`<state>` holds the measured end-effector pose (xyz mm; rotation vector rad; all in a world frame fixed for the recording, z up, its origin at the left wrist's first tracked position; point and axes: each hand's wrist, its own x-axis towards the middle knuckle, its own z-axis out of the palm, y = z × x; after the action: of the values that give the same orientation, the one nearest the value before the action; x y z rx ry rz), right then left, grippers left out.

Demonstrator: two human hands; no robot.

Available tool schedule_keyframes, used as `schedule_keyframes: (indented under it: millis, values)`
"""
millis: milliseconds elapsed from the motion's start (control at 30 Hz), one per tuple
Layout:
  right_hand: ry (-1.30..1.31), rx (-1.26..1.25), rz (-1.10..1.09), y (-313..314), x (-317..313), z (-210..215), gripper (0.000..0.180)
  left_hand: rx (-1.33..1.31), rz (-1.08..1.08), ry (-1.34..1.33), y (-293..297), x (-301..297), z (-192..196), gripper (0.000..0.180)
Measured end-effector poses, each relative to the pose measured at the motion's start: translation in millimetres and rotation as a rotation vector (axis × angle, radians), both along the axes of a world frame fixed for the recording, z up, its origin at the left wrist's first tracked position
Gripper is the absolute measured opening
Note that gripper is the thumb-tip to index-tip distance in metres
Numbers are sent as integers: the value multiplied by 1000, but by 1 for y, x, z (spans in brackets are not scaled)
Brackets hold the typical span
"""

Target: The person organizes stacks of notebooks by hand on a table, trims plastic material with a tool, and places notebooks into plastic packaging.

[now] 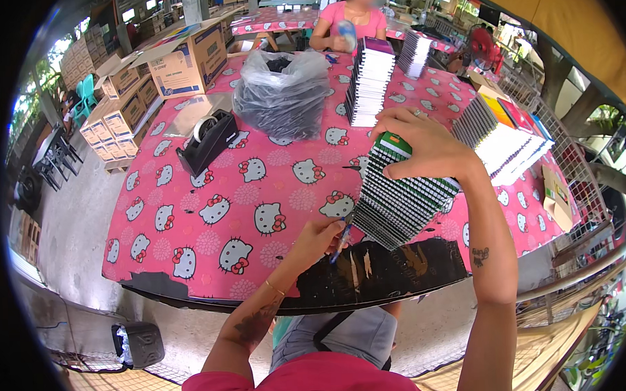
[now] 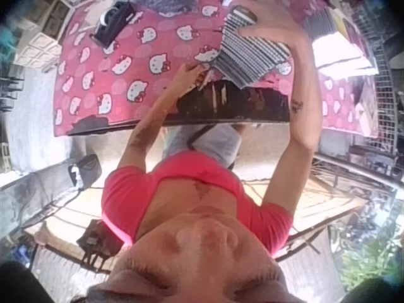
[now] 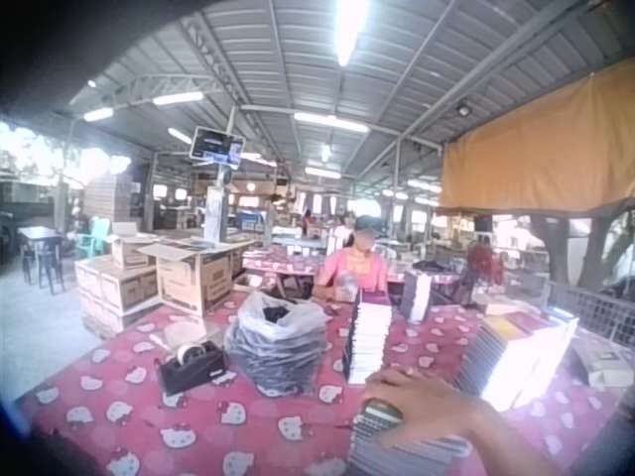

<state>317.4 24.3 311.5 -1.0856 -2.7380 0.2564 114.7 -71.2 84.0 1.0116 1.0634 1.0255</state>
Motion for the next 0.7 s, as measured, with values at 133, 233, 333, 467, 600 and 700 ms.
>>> schedule_keyframes:
  millis: [133, 233, 333, 467, 600, 700]
  values:
    - [-2, -12, -12, -2, -1, 0, 59, 568, 90, 671, -5, 1, 7, 34]
    - [1, -15, -13, -2, -1, 2, 59, 316, 61, 390, -3, 0, -5, 33]
    - [1, 7, 2, -1, -1, 0, 58, 66, 32, 106, -2, 0, -19, 31]
    - [-23, -28, -15, -6, -2, 6, 53, -184, 10, -381, -9, -4, -24, 35]
    - [-23, -39, -11, -5, -3, 6, 53, -189, -20, -377, -11, 1, -26, 38]
    - [-28, -31, -16, -7, -4, 7, 53, -190, -5, -372, -8, 4, -28, 39]
